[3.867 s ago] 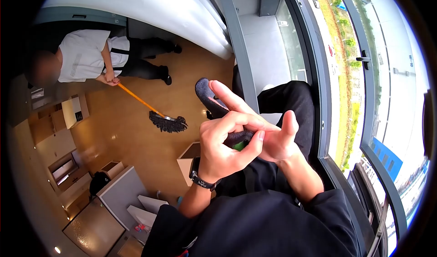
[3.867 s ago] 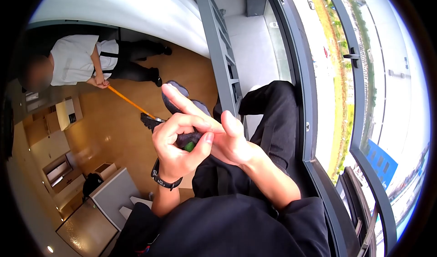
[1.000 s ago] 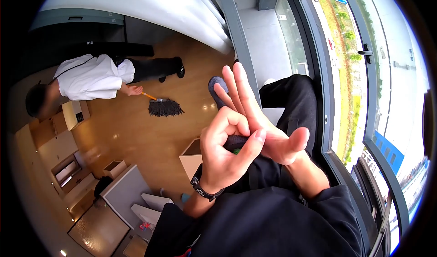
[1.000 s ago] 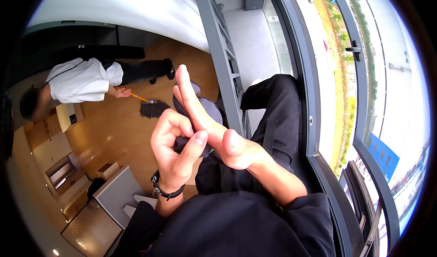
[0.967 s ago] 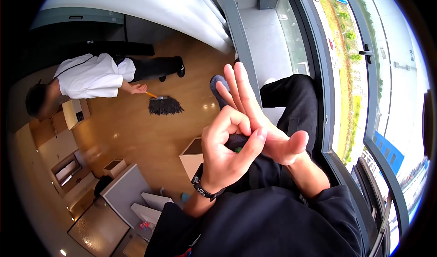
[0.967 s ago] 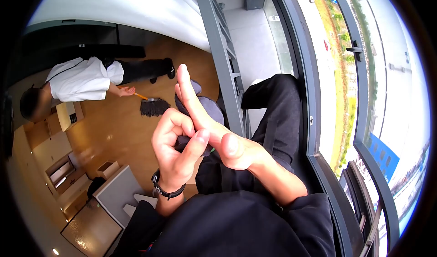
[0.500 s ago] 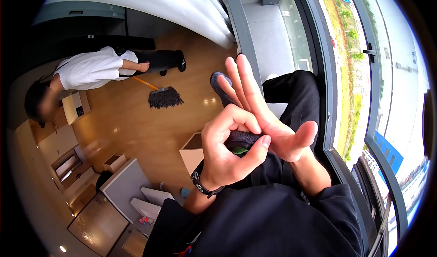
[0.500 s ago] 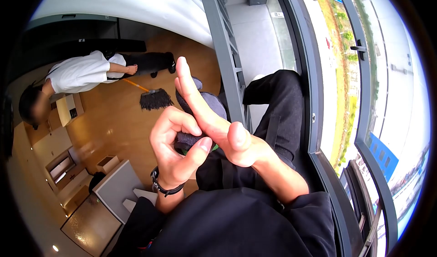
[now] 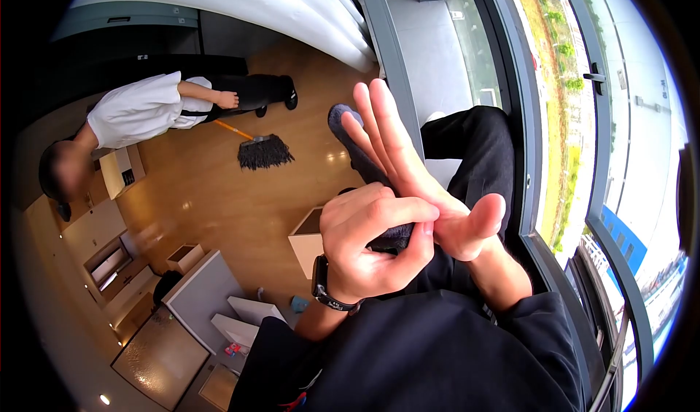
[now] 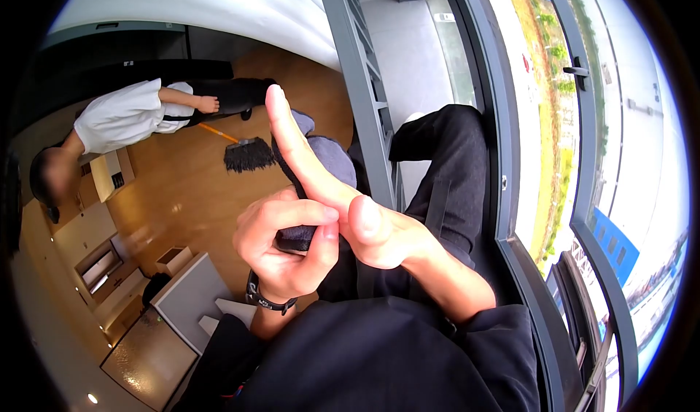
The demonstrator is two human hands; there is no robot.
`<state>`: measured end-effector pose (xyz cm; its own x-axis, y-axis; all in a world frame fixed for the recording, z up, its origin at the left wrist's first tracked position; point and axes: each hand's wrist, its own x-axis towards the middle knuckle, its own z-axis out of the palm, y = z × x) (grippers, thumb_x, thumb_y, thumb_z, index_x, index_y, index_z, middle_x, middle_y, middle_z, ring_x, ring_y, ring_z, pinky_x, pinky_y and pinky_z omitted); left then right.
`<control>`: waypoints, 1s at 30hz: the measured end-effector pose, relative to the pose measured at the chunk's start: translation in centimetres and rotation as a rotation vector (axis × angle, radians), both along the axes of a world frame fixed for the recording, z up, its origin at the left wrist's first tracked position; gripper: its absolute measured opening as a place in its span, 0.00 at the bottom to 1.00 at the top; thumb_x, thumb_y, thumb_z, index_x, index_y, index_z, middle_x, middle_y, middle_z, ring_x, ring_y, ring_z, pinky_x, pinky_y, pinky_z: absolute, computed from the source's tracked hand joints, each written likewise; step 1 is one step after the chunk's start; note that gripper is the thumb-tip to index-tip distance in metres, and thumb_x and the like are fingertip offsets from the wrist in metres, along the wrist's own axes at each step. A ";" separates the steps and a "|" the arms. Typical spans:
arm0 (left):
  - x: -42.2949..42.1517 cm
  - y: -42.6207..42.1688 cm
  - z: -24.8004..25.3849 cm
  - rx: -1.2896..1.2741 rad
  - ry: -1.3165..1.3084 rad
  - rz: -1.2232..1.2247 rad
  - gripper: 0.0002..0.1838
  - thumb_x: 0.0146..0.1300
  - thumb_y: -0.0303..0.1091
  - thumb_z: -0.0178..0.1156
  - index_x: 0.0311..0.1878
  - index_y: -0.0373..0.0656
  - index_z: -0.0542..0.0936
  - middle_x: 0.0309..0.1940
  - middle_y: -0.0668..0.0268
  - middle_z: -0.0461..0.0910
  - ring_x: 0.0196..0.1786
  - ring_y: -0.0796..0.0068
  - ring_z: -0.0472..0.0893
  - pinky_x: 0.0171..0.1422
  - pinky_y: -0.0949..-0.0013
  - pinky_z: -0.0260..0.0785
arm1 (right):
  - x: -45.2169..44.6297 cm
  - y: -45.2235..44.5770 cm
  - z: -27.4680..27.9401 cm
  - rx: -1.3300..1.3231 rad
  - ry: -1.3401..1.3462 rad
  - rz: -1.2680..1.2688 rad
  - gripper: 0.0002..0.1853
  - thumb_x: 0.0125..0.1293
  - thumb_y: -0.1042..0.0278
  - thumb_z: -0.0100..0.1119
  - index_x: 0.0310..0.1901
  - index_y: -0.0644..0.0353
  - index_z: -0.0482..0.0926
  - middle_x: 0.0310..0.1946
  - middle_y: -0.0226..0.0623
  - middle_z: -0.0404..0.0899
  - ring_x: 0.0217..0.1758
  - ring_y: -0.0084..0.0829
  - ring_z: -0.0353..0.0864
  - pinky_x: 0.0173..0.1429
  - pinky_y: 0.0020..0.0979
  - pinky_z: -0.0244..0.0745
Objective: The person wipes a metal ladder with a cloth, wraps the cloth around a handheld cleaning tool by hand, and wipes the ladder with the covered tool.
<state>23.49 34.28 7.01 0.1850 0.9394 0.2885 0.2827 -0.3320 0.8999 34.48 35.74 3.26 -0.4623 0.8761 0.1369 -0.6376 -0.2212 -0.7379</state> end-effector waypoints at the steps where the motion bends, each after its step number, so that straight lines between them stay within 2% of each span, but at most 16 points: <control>1: 0.1 -0.1 -0.1 0.025 0.019 0.011 0.10 0.43 0.19 0.64 0.31 0.42 0.80 0.15 0.67 0.72 0.16 0.72 0.72 0.21 0.71 0.62 | 0.0 0.0 0.0 0.001 0.005 -0.005 0.74 0.36 0.03 0.15 0.74 0.60 0.28 0.77 0.47 0.28 0.80 0.50 0.32 0.77 0.50 0.24; 5: 0.1 -0.1 -0.3 0.074 0.031 0.004 0.11 0.41 0.19 0.62 0.31 0.41 0.80 0.15 0.67 0.71 0.15 0.71 0.71 0.21 0.71 0.62 | 0.2 -0.1 0.2 -0.012 -0.005 -0.005 0.73 0.36 0.03 0.14 0.75 0.61 0.28 0.77 0.47 0.29 0.80 0.50 0.33 0.77 0.49 0.24; 6: 0.2 -0.1 -0.4 0.071 0.031 0.005 0.11 0.41 0.19 0.62 0.31 0.41 0.80 0.15 0.67 0.71 0.15 0.71 0.71 0.21 0.71 0.62 | 0.6 0.1 0.3 0.031 -0.013 0.021 0.67 0.47 0.09 0.16 0.73 0.65 0.28 0.77 0.46 0.23 0.80 0.44 0.28 0.78 0.44 0.23; 8: 0.2 -0.2 -0.5 0.090 0.013 0.002 0.11 0.40 0.18 0.61 0.31 0.41 0.80 0.15 0.68 0.72 0.16 0.71 0.72 0.21 0.71 0.62 | 0.7 0.2 0.4 0.073 -0.021 0.047 0.61 0.58 0.15 0.18 0.72 0.69 0.27 0.76 0.45 0.18 0.80 0.37 0.22 0.79 0.38 0.21; 14: 0.3 -0.4 -0.9 0.164 -0.024 0.022 0.12 0.40 0.18 0.61 0.32 0.39 0.81 0.15 0.68 0.73 0.15 0.71 0.72 0.22 0.72 0.64 | 0.5 0.4 0.3 0.119 -0.012 0.036 0.61 0.56 0.15 0.14 0.72 0.70 0.28 0.76 0.44 0.18 0.80 0.38 0.23 0.79 0.40 0.22; 26: 0.4 -0.6 -1.0 0.172 0.040 0.034 0.11 0.42 0.22 0.60 0.33 0.40 0.80 0.16 0.67 0.73 0.17 0.69 0.73 0.23 0.71 0.65 | 0.4 0.0 0.4 0.055 0.041 0.058 0.62 0.56 0.13 0.19 0.73 0.66 0.26 0.76 0.49 0.24 0.80 0.37 0.25 0.78 0.38 0.21; 30: 0.3 -0.8 -1.3 0.182 0.008 0.026 0.10 0.42 0.22 0.60 0.32 0.40 0.80 0.16 0.68 0.73 0.17 0.69 0.73 0.22 0.71 0.65 | 0.2 -0.3 0.5 0.038 0.007 0.032 0.62 0.54 0.13 0.15 0.73 0.65 0.27 0.77 0.44 0.22 0.80 0.36 0.25 0.78 0.39 0.20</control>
<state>23.78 33.44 5.69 0.1644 0.8763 0.4529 0.3000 -0.4818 0.8233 34.67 35.48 3.79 -0.4893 0.8549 0.1726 -0.6354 -0.2138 -0.7420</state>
